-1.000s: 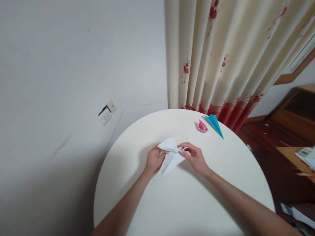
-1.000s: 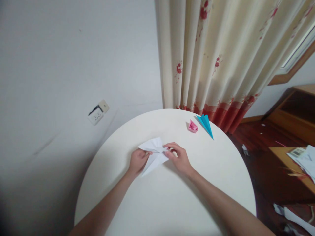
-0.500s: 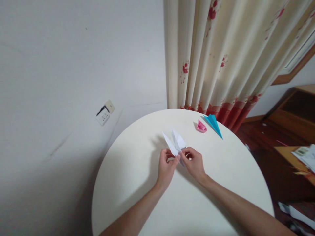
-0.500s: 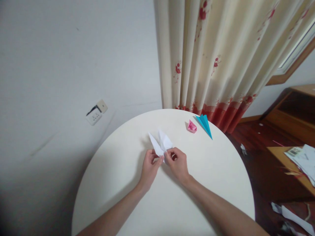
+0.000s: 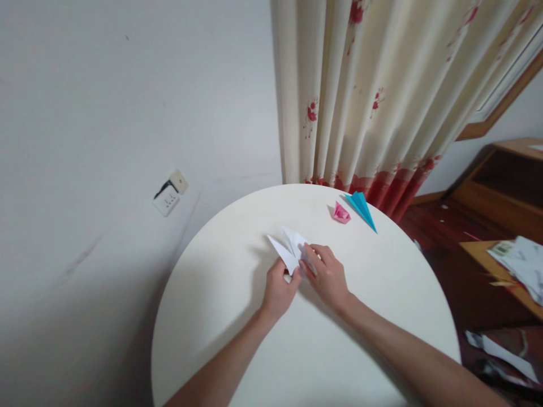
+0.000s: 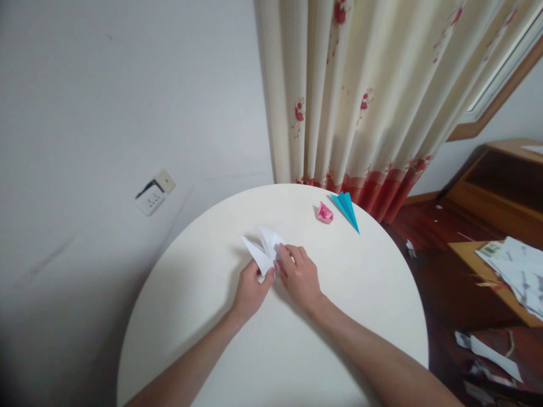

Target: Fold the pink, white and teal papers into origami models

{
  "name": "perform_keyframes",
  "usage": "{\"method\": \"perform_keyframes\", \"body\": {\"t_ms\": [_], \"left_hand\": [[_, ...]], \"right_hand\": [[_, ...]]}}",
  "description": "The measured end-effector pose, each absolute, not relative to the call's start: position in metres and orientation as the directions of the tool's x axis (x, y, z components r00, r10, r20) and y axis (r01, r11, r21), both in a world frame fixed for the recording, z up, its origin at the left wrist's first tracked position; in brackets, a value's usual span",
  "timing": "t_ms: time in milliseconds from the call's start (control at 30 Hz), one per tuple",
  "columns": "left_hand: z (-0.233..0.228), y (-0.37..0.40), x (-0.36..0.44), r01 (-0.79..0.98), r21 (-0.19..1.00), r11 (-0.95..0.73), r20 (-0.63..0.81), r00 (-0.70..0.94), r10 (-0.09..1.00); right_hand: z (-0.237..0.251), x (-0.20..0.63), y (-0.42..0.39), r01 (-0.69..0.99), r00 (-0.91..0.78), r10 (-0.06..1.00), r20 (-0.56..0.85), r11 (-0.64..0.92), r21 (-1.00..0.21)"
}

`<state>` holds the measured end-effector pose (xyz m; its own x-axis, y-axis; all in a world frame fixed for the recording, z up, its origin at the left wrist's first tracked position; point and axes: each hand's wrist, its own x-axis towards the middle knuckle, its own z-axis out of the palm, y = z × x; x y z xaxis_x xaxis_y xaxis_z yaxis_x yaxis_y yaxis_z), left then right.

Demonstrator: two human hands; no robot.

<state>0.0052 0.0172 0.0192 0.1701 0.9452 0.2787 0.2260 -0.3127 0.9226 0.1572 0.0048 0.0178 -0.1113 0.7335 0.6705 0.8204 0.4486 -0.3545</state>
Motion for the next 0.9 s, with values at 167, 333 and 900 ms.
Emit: {"method": "perform_keyframes", "body": {"t_ms": [167,333,900], "left_hand": [[0.030,0.019,0.003,0.351,0.854,-0.384,0.326,0.214,0.921],[0.028,0.019,0.004,0.403,0.805,-0.435,0.348,0.272,0.897],[0.011,0.034,-0.005,0.182,0.915,-0.360,0.359,0.039,0.933]], "right_hand": [[0.017,0.147,-0.003,0.839,-0.204,0.788,0.581,0.447,-0.312],[0.012,0.143,-0.004,0.820,-0.148,0.892,0.426,0.351,-0.451],[0.008,0.149,0.019,-0.206,0.237,0.953,0.190,0.240,-0.949]]}}
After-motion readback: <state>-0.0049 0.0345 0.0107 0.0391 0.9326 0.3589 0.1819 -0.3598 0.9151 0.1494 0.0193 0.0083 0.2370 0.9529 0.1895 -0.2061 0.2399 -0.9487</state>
